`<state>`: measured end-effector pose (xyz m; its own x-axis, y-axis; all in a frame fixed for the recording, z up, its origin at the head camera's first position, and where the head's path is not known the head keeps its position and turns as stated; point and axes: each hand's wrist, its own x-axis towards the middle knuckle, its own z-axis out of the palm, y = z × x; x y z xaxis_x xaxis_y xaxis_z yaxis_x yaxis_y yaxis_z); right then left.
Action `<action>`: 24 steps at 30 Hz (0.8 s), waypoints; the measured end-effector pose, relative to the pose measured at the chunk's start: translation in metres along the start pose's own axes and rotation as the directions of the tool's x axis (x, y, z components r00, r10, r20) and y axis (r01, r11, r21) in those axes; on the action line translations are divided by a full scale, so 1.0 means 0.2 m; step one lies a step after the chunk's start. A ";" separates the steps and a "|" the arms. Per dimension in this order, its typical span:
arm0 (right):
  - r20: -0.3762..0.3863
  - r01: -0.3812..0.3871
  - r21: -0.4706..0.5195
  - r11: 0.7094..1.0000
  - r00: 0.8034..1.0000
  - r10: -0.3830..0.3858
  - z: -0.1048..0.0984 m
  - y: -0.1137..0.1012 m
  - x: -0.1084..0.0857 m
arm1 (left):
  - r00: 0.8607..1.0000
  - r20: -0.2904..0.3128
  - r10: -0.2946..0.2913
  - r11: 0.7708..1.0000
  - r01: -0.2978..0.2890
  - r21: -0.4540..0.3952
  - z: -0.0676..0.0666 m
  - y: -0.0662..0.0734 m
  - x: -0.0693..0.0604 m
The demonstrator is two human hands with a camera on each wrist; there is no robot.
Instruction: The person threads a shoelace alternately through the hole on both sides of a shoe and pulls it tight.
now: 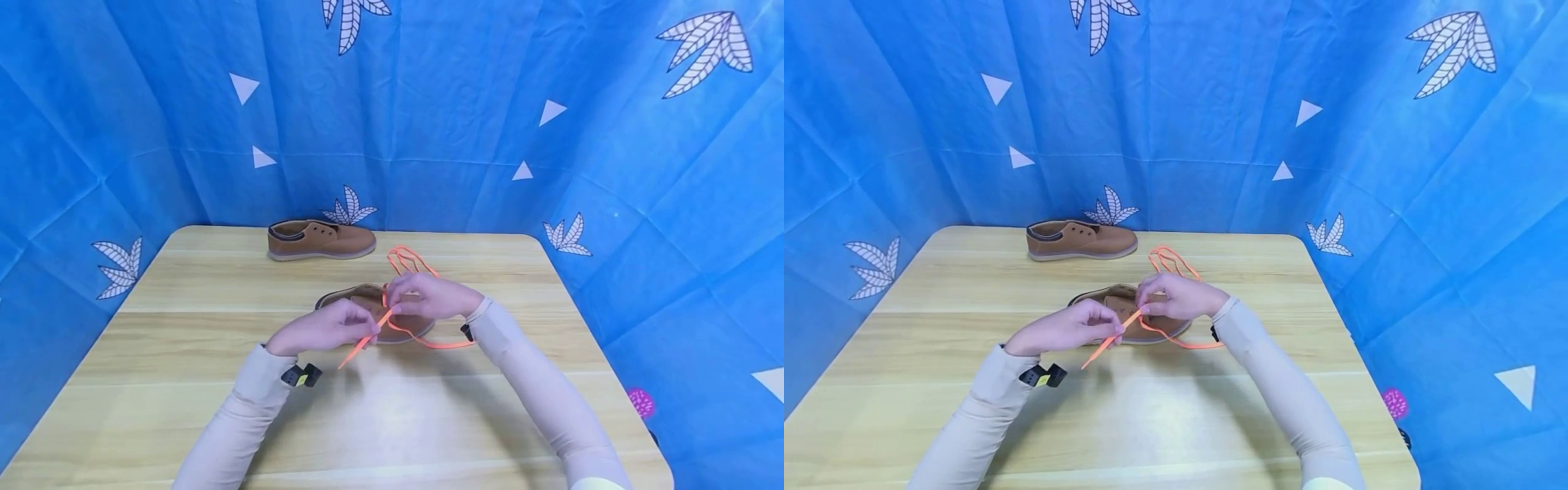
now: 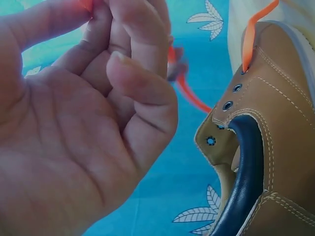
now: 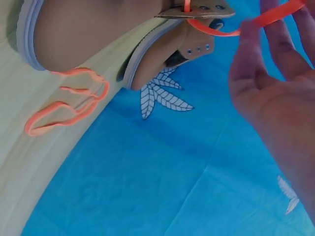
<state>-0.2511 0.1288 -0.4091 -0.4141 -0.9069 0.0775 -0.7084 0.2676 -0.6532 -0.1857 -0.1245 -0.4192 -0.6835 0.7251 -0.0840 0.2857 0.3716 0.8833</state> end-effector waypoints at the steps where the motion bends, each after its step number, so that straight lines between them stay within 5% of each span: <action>1: 0.003 0.037 -0.011 0.999 0.999 -0.037 0.01 -0.01 0.01 | 1.000 -0.003 0.002 1.000 -0.002 0.005 0.00 0.01 0.00; 5: 0.048 0.128 -0.015 0.992 0.991 -0.127 0.02 -0.06 0.03 | 1.000 -0.016 0.001 1.000 -0.001 0.026 0.00 0.02 -0.01; 12: 0.055 -0.076 -0.005 0.997 0.996 0.076 0.00 -0.10 -0.01 | 0.999 -0.007 0.046 0.998 -0.045 0.036 -0.01 0.02 -0.03; 19: 0.109 -0.031 0.046 0.998 0.994 0.026 0.03 -0.11 0.02 | 0.999 -0.010 0.049 0.996 -0.048 0.079 0.00 0.01 -0.02; 24: 0.096 -0.079 0.067 0.995 0.993 0.072 0.02 -0.11 0.01 | 0.999 -0.012 0.053 0.993 -0.052 0.103 0.01 0.01 -0.02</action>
<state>-0.2337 0.1192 -0.3979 -0.4072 -0.9124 -0.0424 -0.6336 0.3156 -0.7064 -0.1803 -0.1257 -0.4175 -0.6754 0.7368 -0.0314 0.3882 0.3914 0.8343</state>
